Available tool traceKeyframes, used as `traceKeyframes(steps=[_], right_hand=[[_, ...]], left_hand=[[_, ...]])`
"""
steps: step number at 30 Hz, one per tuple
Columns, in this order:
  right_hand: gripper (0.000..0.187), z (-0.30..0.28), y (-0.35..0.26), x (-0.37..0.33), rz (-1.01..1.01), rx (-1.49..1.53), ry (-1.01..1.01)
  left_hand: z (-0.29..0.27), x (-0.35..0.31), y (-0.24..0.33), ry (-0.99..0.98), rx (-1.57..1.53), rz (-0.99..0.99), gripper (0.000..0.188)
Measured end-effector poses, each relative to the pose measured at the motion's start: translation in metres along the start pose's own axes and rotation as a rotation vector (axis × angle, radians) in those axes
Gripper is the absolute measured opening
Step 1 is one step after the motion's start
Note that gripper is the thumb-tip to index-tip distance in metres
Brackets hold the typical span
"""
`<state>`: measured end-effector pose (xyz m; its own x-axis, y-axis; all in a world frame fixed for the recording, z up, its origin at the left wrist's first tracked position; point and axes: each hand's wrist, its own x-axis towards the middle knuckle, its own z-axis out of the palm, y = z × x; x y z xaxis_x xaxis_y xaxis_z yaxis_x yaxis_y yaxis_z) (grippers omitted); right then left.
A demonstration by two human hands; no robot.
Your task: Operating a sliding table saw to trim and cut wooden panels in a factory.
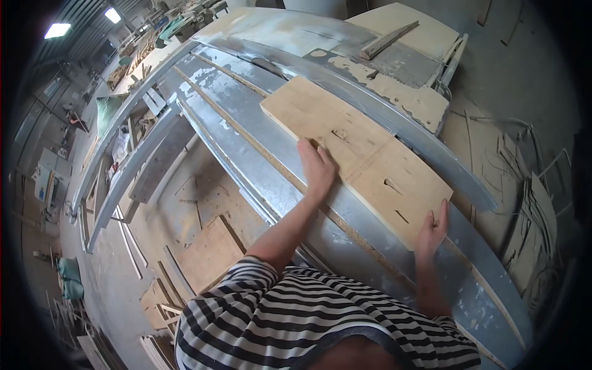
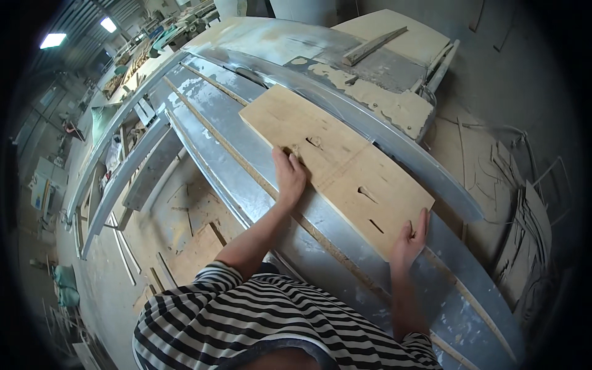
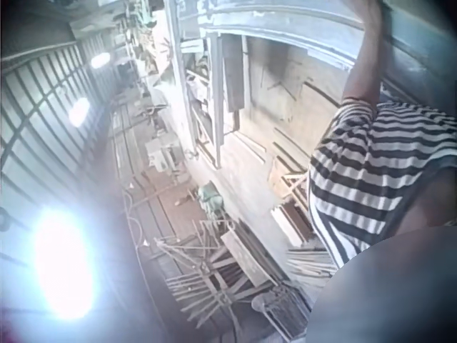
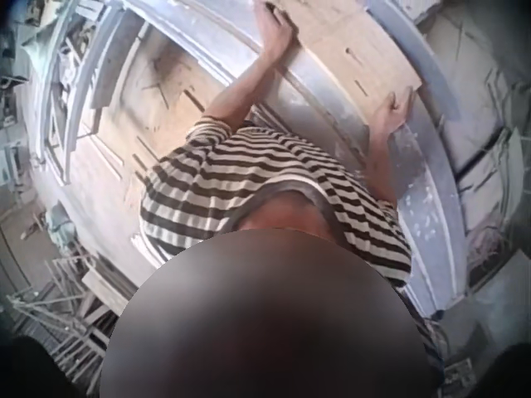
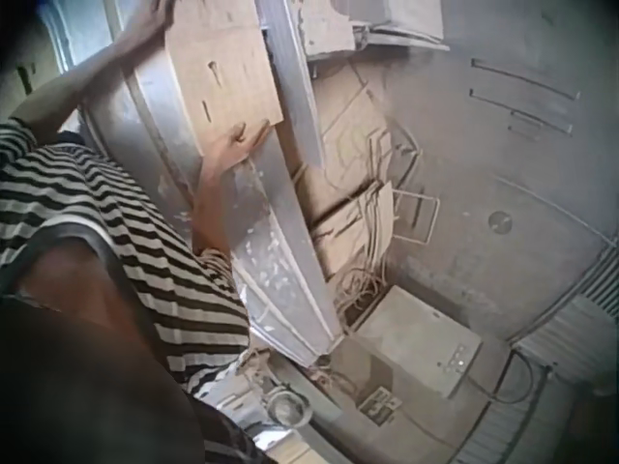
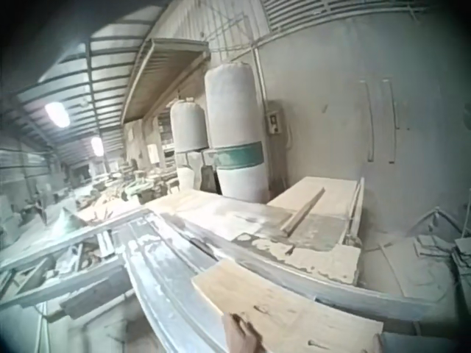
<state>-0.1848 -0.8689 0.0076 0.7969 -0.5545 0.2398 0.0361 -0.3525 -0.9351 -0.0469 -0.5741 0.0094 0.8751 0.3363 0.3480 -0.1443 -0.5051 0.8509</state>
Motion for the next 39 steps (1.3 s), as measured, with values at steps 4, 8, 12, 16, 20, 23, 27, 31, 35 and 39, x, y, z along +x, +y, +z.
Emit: traceKeyframes(steps=[4, 8, 12, 16, 20, 23, 27, 31, 35, 39], right_hand=[[0.053, 0.004, -0.008, -0.015, -0.074, -0.02, -0.016], [0.055, 0.014, -0.006, 0.008, 0.066, 0.138, -0.034], [0.051, 0.026, 0.008, 0.046, -0.027, 0.218, -0.055], [0.042, 0.008, 0.013, 0.052, -0.071, 0.099, -0.057], [0.035, -0.015, 0.008, 0.083, -0.658, -0.164, -0.463], [0.034, -0.001, 0.004, 0.106, -0.832, -0.149, -0.591], [0.032, 0.02, -0.004, 0.119, -0.985, -0.115, -0.626], [0.029, 0.039, -0.013, 0.121, -0.997, -0.086, -0.644], [0.028, 0.072, -0.018, 0.122, -0.979, -0.038, -0.652], [0.026, 0.092, -0.021, 0.122, -0.978, -0.019, -0.645]], left_hand=[[0.024, 0.008, -0.009, 0.098, 0.119, 0.038, 0.058], [0.037, 0.019, -0.015, 0.044, 0.242, 0.016, 0.059], [0.051, 0.033, -0.021, 0.086, 0.177, 0.034, 0.058], [0.054, 0.035, -0.024, 0.068, 0.177, 0.01, 0.06], [0.056, 0.036, -0.02, 0.107, 0.081, -0.012, 0.06], [0.068, 0.042, -0.013, 0.117, 0.202, -0.114, 0.06], [0.073, 0.049, -0.018, 0.195, 0.161, -0.098, 0.06], [0.066, 0.064, -0.037, 0.162, 0.112, -0.071, 0.06], [0.056, 0.094, -0.056, 0.262, 0.212, 0.022, 0.056], [0.045, 0.113, -0.07, 0.203, 0.206, -0.014, 0.053]])
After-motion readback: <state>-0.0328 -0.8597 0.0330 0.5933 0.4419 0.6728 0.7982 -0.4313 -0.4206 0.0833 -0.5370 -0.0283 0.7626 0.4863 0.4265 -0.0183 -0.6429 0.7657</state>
